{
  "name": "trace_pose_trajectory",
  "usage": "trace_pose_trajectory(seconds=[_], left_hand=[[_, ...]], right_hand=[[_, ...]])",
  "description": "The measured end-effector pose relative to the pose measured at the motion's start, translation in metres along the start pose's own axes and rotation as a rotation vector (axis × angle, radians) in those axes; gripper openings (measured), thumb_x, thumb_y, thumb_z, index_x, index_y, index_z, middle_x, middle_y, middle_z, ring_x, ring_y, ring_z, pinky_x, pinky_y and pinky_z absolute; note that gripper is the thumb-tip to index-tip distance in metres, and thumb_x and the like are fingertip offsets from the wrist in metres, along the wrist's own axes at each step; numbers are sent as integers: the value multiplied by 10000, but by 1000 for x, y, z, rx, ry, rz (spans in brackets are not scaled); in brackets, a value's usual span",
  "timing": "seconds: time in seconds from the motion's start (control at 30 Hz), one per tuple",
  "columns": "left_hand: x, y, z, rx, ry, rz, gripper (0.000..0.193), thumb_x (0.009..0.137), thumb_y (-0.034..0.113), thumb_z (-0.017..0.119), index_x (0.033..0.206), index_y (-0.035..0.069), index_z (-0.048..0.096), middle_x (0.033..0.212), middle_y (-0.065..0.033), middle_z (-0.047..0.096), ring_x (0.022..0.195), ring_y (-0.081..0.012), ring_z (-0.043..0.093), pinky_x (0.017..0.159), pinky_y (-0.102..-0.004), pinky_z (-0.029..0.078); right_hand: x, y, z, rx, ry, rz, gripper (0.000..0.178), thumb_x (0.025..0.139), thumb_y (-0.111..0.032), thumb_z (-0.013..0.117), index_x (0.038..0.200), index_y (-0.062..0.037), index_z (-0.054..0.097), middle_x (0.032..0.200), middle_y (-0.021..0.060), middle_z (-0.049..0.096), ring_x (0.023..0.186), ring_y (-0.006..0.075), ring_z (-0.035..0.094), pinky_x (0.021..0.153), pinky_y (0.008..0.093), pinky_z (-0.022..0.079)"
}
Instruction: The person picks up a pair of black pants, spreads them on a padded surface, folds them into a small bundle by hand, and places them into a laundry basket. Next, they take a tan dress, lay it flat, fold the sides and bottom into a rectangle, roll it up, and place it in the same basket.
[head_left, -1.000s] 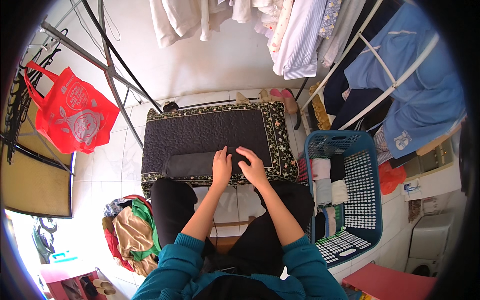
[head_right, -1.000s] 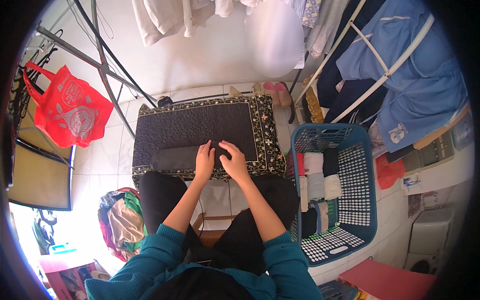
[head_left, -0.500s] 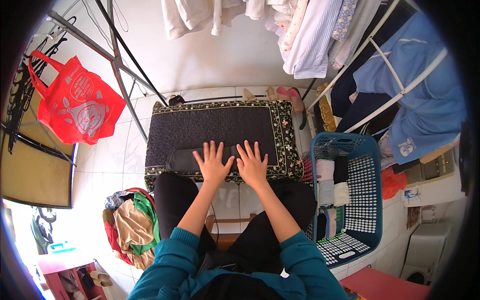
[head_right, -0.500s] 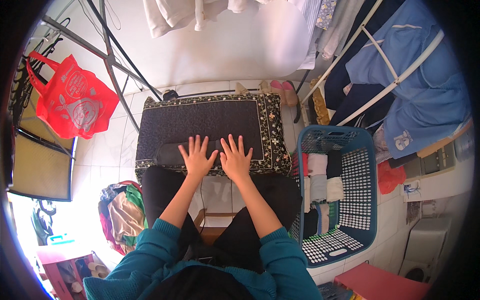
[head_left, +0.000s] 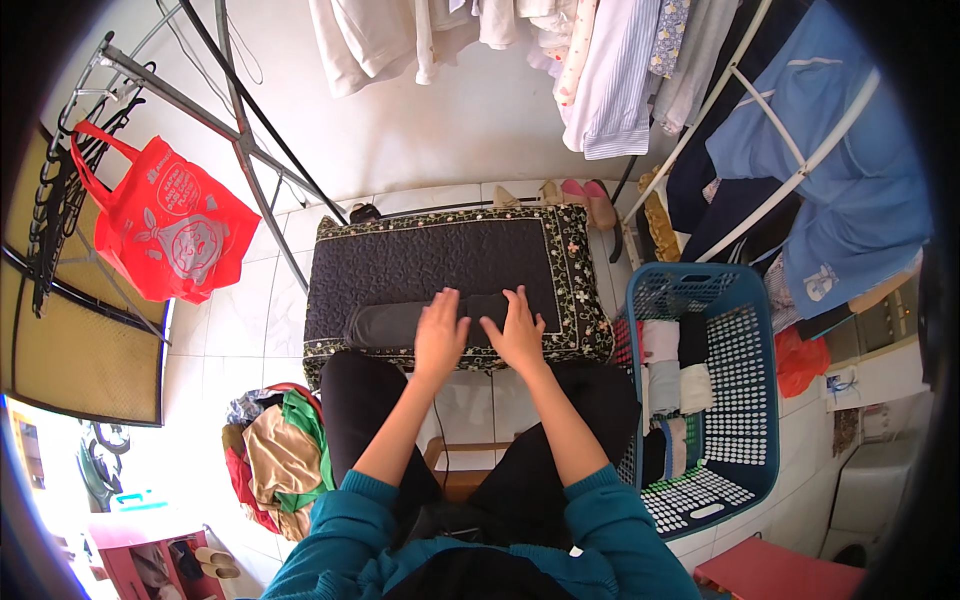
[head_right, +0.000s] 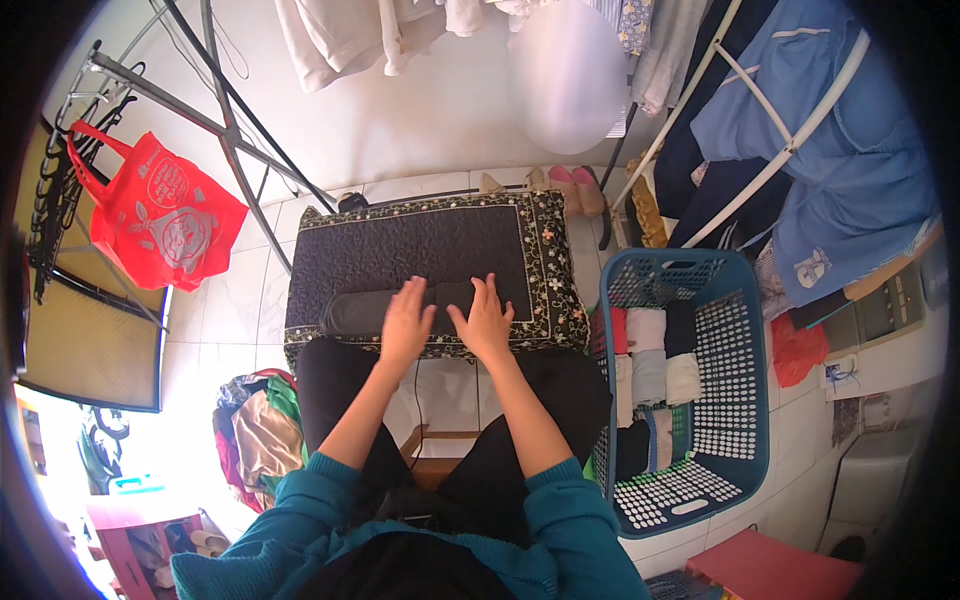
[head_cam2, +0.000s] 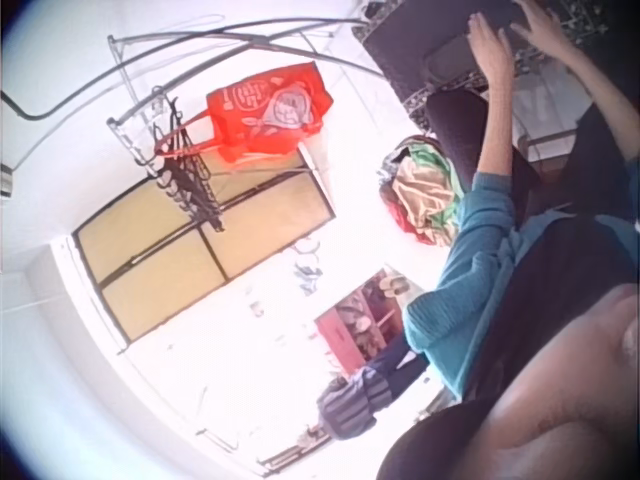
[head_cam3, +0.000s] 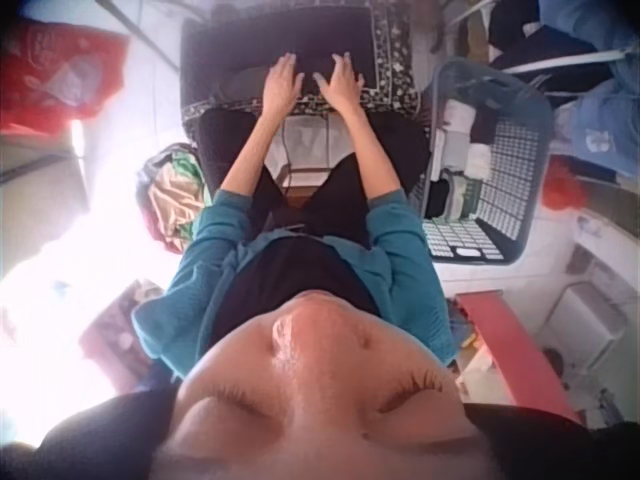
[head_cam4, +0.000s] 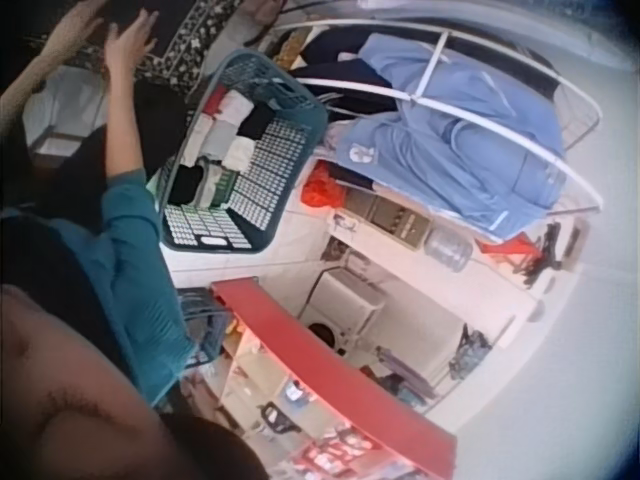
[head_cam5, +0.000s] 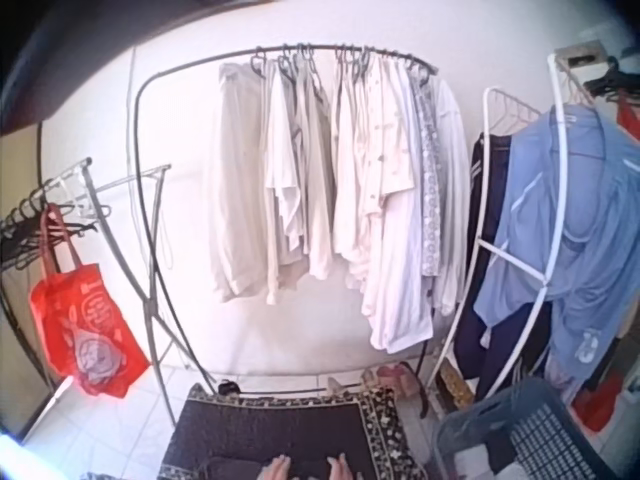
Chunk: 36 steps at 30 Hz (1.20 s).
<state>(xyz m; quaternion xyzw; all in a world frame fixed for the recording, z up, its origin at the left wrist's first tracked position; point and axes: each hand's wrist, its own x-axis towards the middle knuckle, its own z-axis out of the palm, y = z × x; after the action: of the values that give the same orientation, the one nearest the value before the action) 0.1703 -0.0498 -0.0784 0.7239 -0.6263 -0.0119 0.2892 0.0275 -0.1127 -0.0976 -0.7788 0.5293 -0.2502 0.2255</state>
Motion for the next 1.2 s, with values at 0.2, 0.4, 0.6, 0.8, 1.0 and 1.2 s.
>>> trace_pose_trajectory(seconds=[0.2, 0.4, 0.6, 0.8, 1.0, 1.2], left_hand=[[-1, 28, 25, -63, -27, 28, 414, 883, 101, 524, 1278, -11, 468, 1234, -201, 525, 1118, -366, 511, 944, -417, 408], [52, -4, 24, -334, -193, -134, 232, 809, 142, 638, 987, -7, 641, 899, -135, 601, 811, -256, 603, 725, -345, 470], [72, -40, 33, -706, -502, -454, 176, 801, 162, 686, 864, -3, 673, 800, -96, 640, 751, -175, 604, 700, -312, 467], [67, -28, 39, -381, -314, -260, 145, 792, 123, 659, 855, -6, 642, 890, -117, 592, 813, -252, 581, 735, -363, 461], [9, 30, 22, -98, 27, 48, 297, 794, 47, 602, 1088, 15, 585, 1075, -118, 566, 969, -311, 536, 821, -396, 443], [-2, 55, 45, -189, 16, 32, 377, 819, 44, 552, 1190, -15, 525, 1174, -148, 539, 1037, -310, 534, 877, -395, 445]], right_hand=[[18, 25, -6, 320, -5, 19, 391, 809, -205, 663, 1140, -62, 512, 1123, 183, 556, 1069, 362, 531, 882, 420, 444], [19, 21, -15, 328, -41, 25, 455, 753, -138, 713, 1146, -68, 495, 1152, 171, 534, 1070, 362, 530, 884, 418, 446], [19, 17, -20, 391, -121, 43, 468, 745, -124, 716, 1149, -76, 485, 1153, 161, 530, 1077, 361, 529, 888, 418, 444], [17, 19, -15, 273, -62, 69, 491, 785, -211, 701, 1182, -40, 469, 1149, 191, 524, 1053, 338, 550, 858, 413, 461], [18, 21, -15, 139, -104, 232, 659, 735, -356, 733, 1187, 42, 466, 1041, 248, 592, 954, 382, 603, 802, 425, 489], [22, 45, -30, 113, 99, 212, 532, 655, -306, 764, 1027, 41, 607, 833, 175, 642, 754, 307, 635, 697, 381, 501]])
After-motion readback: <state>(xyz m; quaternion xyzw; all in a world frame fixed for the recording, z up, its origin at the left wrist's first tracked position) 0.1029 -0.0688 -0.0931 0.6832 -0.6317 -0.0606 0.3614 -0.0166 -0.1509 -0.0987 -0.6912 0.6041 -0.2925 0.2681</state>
